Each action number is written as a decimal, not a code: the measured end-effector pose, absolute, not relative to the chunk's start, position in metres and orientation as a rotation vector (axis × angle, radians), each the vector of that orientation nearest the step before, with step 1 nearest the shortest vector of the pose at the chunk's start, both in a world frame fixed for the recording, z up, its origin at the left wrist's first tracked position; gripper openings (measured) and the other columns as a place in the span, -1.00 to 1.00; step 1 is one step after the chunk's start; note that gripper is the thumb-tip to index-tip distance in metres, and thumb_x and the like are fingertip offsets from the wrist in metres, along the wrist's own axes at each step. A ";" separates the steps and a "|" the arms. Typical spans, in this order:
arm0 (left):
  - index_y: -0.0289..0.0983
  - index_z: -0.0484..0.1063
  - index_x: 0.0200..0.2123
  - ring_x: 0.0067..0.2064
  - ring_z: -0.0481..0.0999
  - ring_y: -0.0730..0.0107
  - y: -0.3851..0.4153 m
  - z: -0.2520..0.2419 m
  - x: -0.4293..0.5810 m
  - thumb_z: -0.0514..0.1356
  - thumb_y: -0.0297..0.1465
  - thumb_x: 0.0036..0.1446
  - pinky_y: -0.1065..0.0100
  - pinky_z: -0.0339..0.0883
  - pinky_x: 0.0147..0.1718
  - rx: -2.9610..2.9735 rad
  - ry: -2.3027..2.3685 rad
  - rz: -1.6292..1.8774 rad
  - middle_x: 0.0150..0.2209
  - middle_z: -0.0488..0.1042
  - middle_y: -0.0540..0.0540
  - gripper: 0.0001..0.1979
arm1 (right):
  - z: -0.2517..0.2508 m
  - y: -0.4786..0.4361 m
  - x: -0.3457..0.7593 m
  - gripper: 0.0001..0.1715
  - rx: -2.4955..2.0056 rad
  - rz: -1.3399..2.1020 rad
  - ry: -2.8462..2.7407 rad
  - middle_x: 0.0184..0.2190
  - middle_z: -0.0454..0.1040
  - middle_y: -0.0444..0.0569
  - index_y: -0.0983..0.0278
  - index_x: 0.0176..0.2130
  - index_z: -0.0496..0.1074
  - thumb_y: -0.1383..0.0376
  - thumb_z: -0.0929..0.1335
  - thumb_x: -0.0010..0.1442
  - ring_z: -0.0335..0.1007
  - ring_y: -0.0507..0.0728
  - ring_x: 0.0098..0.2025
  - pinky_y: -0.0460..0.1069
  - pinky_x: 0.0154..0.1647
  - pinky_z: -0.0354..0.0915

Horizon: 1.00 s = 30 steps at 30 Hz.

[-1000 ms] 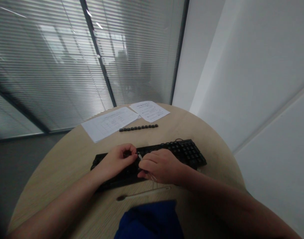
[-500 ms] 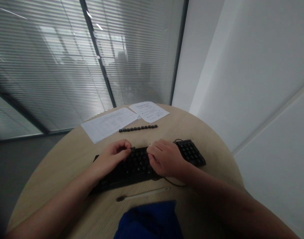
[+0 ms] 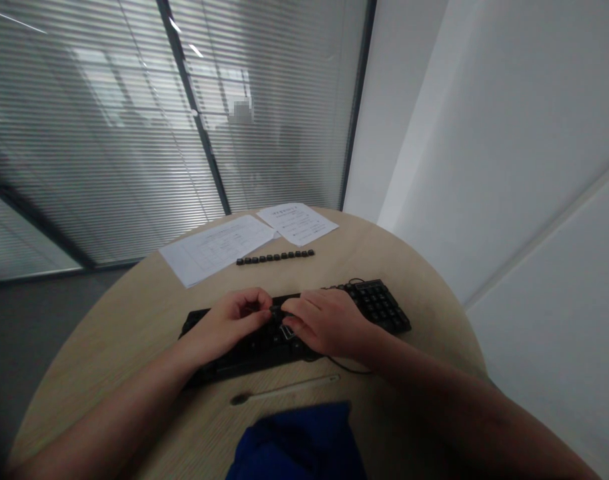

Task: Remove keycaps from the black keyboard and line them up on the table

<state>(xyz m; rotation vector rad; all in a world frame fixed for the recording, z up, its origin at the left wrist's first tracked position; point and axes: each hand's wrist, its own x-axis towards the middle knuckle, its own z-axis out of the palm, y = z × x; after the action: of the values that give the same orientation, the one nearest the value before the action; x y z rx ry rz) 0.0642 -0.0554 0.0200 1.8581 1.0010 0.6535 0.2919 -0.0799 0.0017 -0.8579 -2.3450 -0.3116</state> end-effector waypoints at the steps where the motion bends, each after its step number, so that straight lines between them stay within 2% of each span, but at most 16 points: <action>1: -0.27 0.38 -0.36 -0.42 0.30 0.46 -0.056 0.020 0.064 0.17 -0.25 0.09 0.40 0.20 -0.42 1.852 0.988 0.647 -0.45 0.35 0.03 -0.81 | 0.001 -0.081 0.291 -0.75 -0.857 -0.323 -2.345 -0.42 0.47 -0.07 0.26 -0.12 0.43 0.18 0.26 0.34 0.31 0.05 -0.43 -0.05 -0.41 0.10; 4: -0.27 0.38 -0.36 -0.42 0.30 0.46 -0.057 0.020 0.066 0.18 -0.25 0.08 0.40 0.20 -0.41 1.826 0.961 0.628 -0.46 0.35 0.04 -0.81 | 0.000 -0.082 0.289 -0.74 -0.829 -0.332 -2.336 -0.37 0.51 -0.07 0.24 -0.10 0.44 0.15 0.29 0.33 0.37 0.04 -0.38 -0.06 -0.40 0.12; 10: -0.27 0.36 -0.41 -0.47 0.26 0.48 -0.062 0.021 0.071 0.18 -0.27 0.05 0.42 0.14 -0.48 1.847 1.010 0.613 -0.51 0.30 0.07 -0.83 | 0.001 -0.082 0.286 -0.80 -0.861 -0.279 -2.341 -0.36 0.53 -0.07 0.26 -0.25 0.44 0.19 0.30 0.31 0.42 0.06 -0.33 -0.06 -0.35 0.18; 17: -0.26 0.39 -0.40 -0.45 0.30 0.45 -0.065 0.022 0.074 0.17 -0.29 0.08 0.40 0.17 -0.45 1.934 1.027 0.626 -0.50 0.35 0.06 -0.85 | -0.004 -0.082 0.283 -0.83 -0.877 -0.223 -2.354 -0.33 0.53 -0.06 0.25 -0.22 0.44 0.21 0.32 0.30 0.43 0.07 -0.30 -0.05 -0.32 0.20; 21: -0.25 0.46 -0.31 -0.33 0.43 0.34 -0.062 0.024 0.069 0.12 -0.25 0.17 0.33 0.28 -0.32 2.063 1.092 0.682 -0.38 0.48 -0.03 -0.79 | -0.002 -0.071 0.296 -0.81 -0.979 -0.217 -2.313 -0.30 0.54 -0.05 0.25 -0.19 0.46 0.19 0.33 0.29 0.44 0.07 -0.29 -0.06 -0.31 0.23; 25: -0.24 0.50 -0.19 -0.18 0.48 0.20 -0.050 0.020 0.057 0.13 -0.28 0.18 0.20 0.31 -0.12 2.333 1.261 0.694 -0.24 0.53 -0.13 -0.77 | 0.006 -0.031 0.331 -0.78 -1.292 -0.145 -2.185 -0.27 0.55 -0.03 0.24 -0.17 0.51 0.18 0.36 0.25 0.45 0.12 -0.23 -0.02 -0.22 0.27; 30: -0.30 0.51 -0.08 -0.04 0.45 0.03 -0.034 0.002 0.046 0.13 -0.27 0.18 0.07 0.28 0.00 2.497 1.347 0.535 -0.13 0.53 -0.25 -0.68 | -0.006 0.056 0.371 -0.74 -1.618 0.281 -2.216 -0.37 0.55 -0.03 0.31 -0.23 0.57 0.19 0.43 0.11 0.41 0.11 -0.35 -0.03 -0.29 0.25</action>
<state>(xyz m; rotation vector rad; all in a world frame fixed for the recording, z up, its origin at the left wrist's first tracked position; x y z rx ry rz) 0.0465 -0.0336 0.0019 2.4965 1.3467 0.5351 0.3709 0.0560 -0.0061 -1.6182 -2.2157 0.2814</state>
